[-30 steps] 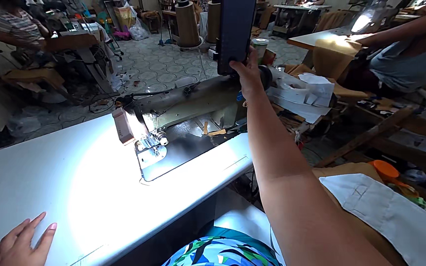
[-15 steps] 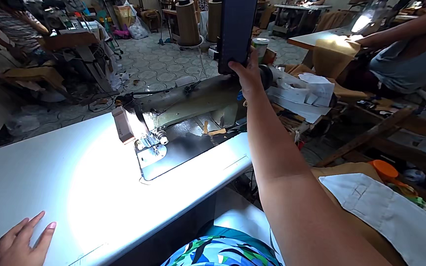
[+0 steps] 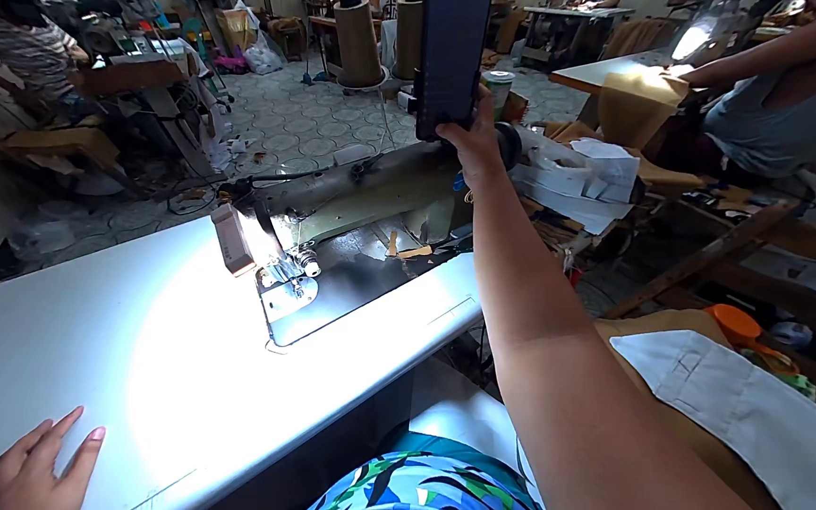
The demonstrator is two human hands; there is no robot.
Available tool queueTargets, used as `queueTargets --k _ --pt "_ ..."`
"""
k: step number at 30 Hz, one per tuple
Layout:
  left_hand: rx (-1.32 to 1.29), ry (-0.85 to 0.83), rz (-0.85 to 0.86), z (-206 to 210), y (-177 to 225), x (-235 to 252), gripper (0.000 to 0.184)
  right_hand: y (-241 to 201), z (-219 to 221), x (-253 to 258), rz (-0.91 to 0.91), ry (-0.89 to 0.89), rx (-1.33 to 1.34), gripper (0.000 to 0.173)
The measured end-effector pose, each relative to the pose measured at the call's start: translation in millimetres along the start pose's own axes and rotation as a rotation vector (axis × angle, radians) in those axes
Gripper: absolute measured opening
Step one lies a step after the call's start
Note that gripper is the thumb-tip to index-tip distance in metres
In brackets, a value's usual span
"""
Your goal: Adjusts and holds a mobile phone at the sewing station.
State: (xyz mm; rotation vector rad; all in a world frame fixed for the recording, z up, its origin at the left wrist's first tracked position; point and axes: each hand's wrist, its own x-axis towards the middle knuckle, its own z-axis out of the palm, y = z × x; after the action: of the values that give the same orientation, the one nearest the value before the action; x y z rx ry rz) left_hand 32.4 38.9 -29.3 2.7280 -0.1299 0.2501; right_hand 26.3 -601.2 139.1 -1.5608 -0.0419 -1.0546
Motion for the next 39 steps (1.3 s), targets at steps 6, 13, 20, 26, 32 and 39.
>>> queueTargets --k 6,13,20,26,32,39 --pt "-0.001 0.000 -0.004 -1 0 0 0.053 1 1 0 0.027 0.022 -0.033 0.096" --pt "-0.001 -0.001 -0.004 0 1 0 0.053 2 -1 1 0.018 0.006 -0.027 0.095" --pt "-0.005 0.003 0.013 -1 -1 0 0.054 -4 0 -2 0.017 0.004 -0.017 0.080" --pt "-0.007 0.008 -0.003 -1 1 -1 0.052 -8 -1 3 0.099 0.043 -0.010 0.052" --pt "-0.018 0.005 -0.001 0 0 0 0.053 -15 3 8 0.162 0.118 -0.041 0.049" --pt "-0.011 0.000 -0.006 -1 -1 -1 0.053 -15 8 13 0.181 0.169 -0.063 0.045"
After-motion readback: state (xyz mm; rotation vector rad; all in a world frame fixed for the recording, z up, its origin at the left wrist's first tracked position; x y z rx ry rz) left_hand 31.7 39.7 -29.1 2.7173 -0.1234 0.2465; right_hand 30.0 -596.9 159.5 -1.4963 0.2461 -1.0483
